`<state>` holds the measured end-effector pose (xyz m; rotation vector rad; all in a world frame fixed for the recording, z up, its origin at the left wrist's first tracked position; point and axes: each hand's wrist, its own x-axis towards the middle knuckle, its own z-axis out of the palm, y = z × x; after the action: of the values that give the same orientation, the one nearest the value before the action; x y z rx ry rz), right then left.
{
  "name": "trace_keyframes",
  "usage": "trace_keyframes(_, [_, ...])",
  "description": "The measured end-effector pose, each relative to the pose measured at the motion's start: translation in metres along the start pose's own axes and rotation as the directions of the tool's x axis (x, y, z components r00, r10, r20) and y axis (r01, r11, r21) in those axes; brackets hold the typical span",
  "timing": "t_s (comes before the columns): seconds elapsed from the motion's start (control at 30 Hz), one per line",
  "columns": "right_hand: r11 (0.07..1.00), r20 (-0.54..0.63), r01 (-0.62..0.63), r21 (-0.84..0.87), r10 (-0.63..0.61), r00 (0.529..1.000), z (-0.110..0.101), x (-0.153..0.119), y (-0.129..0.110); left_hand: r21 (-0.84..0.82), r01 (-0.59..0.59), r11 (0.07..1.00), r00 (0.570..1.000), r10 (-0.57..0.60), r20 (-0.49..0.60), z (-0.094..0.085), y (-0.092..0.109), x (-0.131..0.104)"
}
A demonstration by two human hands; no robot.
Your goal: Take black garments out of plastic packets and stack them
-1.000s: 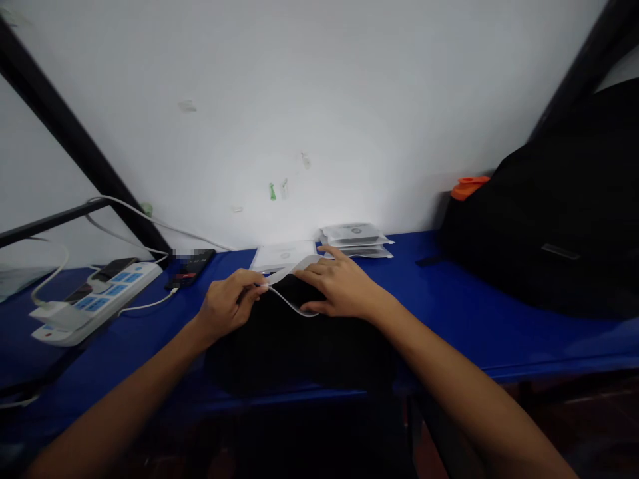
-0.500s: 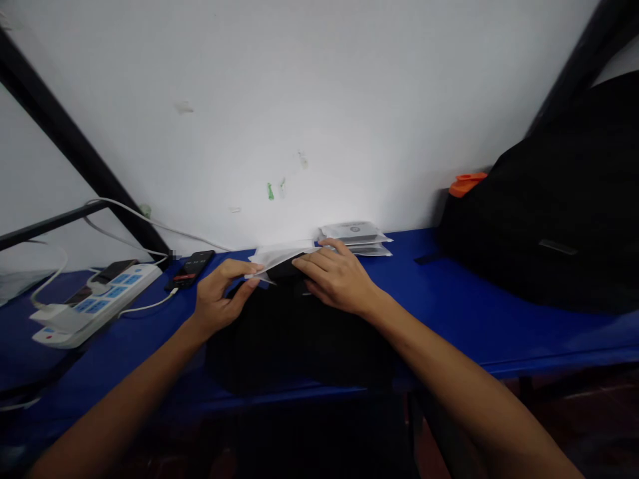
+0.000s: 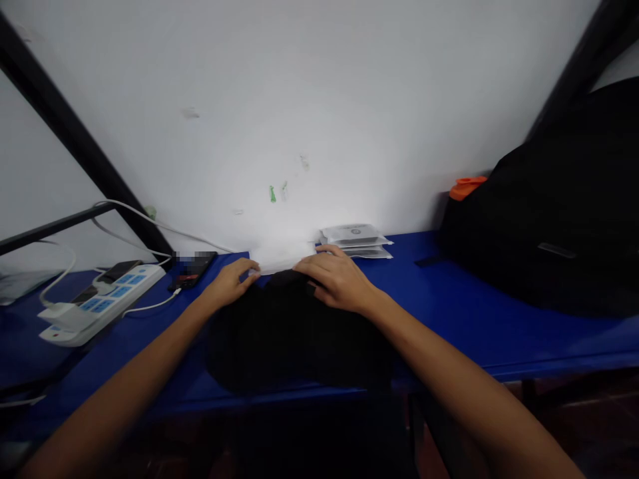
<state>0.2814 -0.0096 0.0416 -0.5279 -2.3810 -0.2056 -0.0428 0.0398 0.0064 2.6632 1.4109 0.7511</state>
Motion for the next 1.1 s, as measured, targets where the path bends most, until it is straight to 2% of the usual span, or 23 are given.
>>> trace_keyframes(0.07, [0.999, 0.065, 0.023, 0.022, -0.024, 0.998, 0.003, 0.000, -0.001, 0.043, 0.050, 0.998, 0.992, -0.055, 0.111, 0.003, -0.005, 0.000])
trace_keyframes(0.1, [0.999, 0.083, 0.030, 0.031, -0.033, 0.996, 0.004, -0.001, -0.001, 0.054, 0.069, 0.996, 0.989, -0.075, 0.127, 0.002, -0.004, 0.000])
trace_keyframes(0.2, [0.996, 0.127, 0.051, 0.068, -0.060, 0.990, 0.007, 0.000, -0.004, 0.013, 0.075, 0.997, 0.995, -0.076, 0.071, -0.003, 0.012, -0.001])
trace_keyframes(0.27, [0.991, 0.150, 0.080, 0.109, -0.096, 0.984, 0.007, 0.002, -0.007, -0.131, 0.021, 0.991, 0.999, -0.017, 0.031, -0.008, 0.030, -0.002])
trace_keyframes(0.37, [0.980, 0.167, 0.120, 0.162, -0.147, 0.975, 0.009, 0.004, -0.012, -0.460, -0.074, 0.885, 0.985, 0.136, 0.103, -0.011, 0.062, -0.007])
trace_keyframes(0.43, [0.973, 0.174, 0.139, 0.183, -0.171, 0.970, 0.012, 0.005, -0.014, -0.555, -0.062, 0.830, 0.966, 0.190, 0.176, -0.010, 0.079, -0.010])
trace_keyframes(0.5, [0.969, 0.177, 0.152, 0.195, -0.187, 0.966, 0.015, 0.005, -0.015, -0.579, -0.024, 0.815, 0.954, 0.191, 0.229, -0.008, 0.088, -0.013])
trace_keyframes(0.6, [0.968, 0.145, 0.164, 0.190, -0.193, 0.970, 0.018, 0.004, -0.014, -0.624, 0.016, 0.781, 0.958, 0.167, 0.233, -0.010, 0.087, -0.013])
trace_keyframes(0.7, [0.974, 0.129, 0.143, 0.177, -0.167, 0.977, 0.013, 0.004, -0.010, -0.707, 0.079, 0.702, 0.953, 0.156, 0.261, -0.018, 0.076, -0.011])
trace_keyframes(0.83, [0.985, 0.206, -0.010, 0.174, -0.027, 0.978, -0.009, 0.005, 0.000, -0.783, 0.180, 0.596, 0.927, 0.164, 0.338, -0.028, 0.061, -0.009])
trace_keyframes(0.97, [0.963, 0.252, -0.149, 0.223, 0.090, 0.963, -0.024, 0.003, 0.012, -0.776, 0.220, 0.592, 0.901, 0.181, 0.393, -0.030, 0.054, -0.008])
trace_keyframes(1.1, [0.929, 0.316, -0.193, 0.314, 0.089, 0.945, -0.026, 0.000, 0.020, -0.749, 0.222, 0.624, 0.898, 0.169, 0.406, -0.029, 0.052, -0.008])
